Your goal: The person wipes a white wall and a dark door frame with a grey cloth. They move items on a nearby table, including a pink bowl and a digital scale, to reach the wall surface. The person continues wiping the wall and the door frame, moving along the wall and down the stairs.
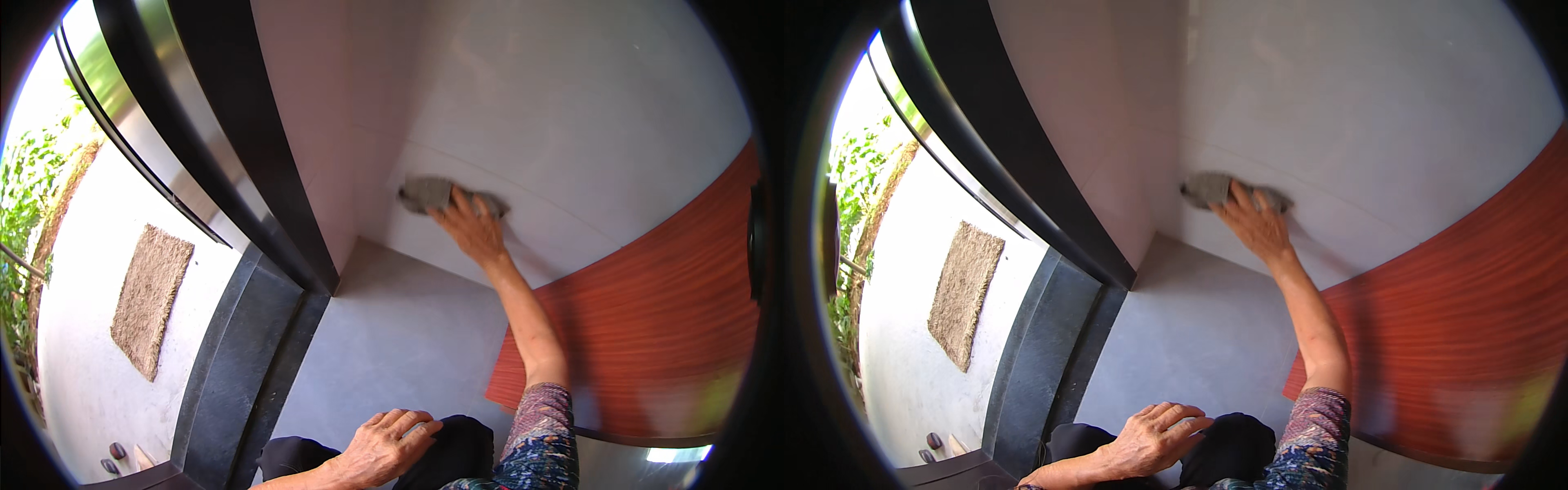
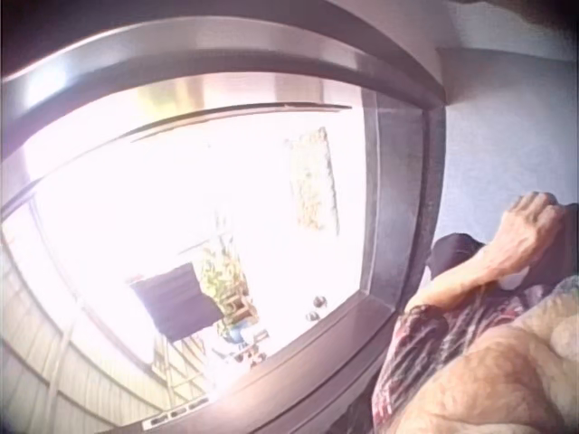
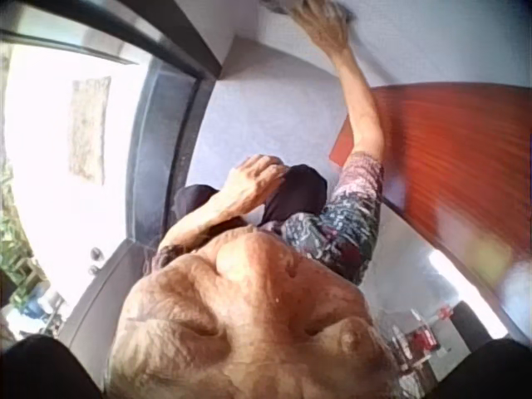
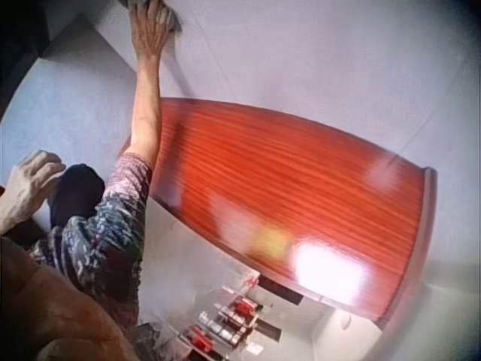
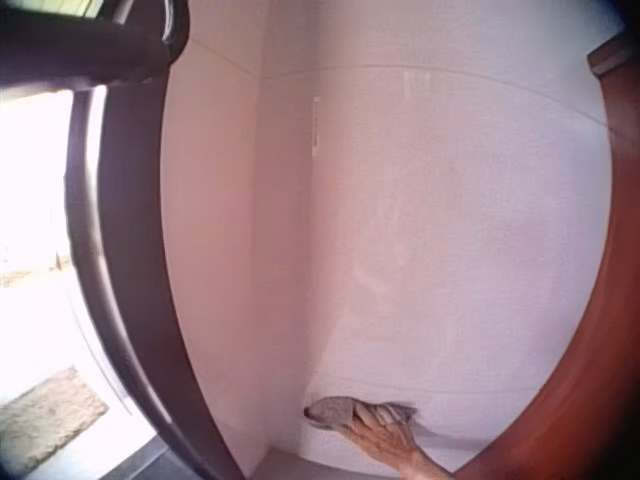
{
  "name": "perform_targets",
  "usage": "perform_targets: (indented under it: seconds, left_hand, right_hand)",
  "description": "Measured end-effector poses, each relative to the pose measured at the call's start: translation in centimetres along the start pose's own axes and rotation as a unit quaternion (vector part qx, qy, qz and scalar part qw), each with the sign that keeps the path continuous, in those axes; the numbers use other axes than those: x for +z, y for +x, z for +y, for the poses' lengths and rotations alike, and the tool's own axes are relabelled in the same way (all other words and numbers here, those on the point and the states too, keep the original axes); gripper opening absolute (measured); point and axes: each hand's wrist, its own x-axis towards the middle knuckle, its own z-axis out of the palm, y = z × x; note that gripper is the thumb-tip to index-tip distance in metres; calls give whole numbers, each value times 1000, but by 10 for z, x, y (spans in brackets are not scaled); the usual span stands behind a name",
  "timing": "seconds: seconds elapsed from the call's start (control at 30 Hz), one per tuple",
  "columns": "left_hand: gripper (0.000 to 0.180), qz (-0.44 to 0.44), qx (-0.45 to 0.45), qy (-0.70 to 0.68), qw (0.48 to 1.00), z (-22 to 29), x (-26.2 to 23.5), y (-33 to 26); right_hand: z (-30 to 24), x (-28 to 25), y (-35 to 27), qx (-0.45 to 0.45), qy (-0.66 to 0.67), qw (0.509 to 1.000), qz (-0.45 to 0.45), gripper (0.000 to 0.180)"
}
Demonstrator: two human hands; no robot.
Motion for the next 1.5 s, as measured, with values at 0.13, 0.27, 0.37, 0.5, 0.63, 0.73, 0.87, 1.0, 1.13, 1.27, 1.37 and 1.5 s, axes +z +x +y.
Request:
perform_targets:
  seconds: [0.13,0.27,0.37,0.5,0.63,0.73,0.87,1.0,1.13,1.27,1.37,1.5]
  left_hand:
    - [30,-18,4,1,1000,-6,5,-2]
    - [31,-59,-8,-3,998,-15,0,1]
    - [32,-95,-39,14,995,-30,-3,4]
    - [36,-110,-104,17,988,-53,-12,5]
    - [43,-137,-133,46,980,-59,-17,3]
    - [45,-190,-123,52,973,-57,-17,1]
    - [45,-210,-128,54,968,-53,-19,0]
    - [48,-211,-131,53,967,-47,-25,-1]
    - [51,-218,-119,52,967,-37,-27,-5]
    - [51,-220,-88,57,970,-38,-22,-4]
    - [50,-233,-73,55,968,-37,-19,0]
    - [50,-261,-71,56,961,-36,-18,1]
  right_hand:
    - [37,-37,89,148,-36,974,170,39]
    - [25,-39,141,218,-37,948,229,36]
    - [-10,-12,141,164,-20,967,192,32]
    - [-58,24,113,72,-29,991,109,29]
    - [-96,66,65,-42,-8,999,33,31]
    - [-138,107,32,-28,66,997,-40,32]
    - [-176,152,-31,18,93,993,-65,32]
    - [-144,137,-95,-11,64,981,-185,30]
    - [-74,60,-138,-7,21,983,-183,17]
    - [-21,-4,-137,225,-16,972,-58,6]
    - [17,-20,-119,340,-92,935,37,15]
    - [44,-30,-66,443,-29,870,215,42]
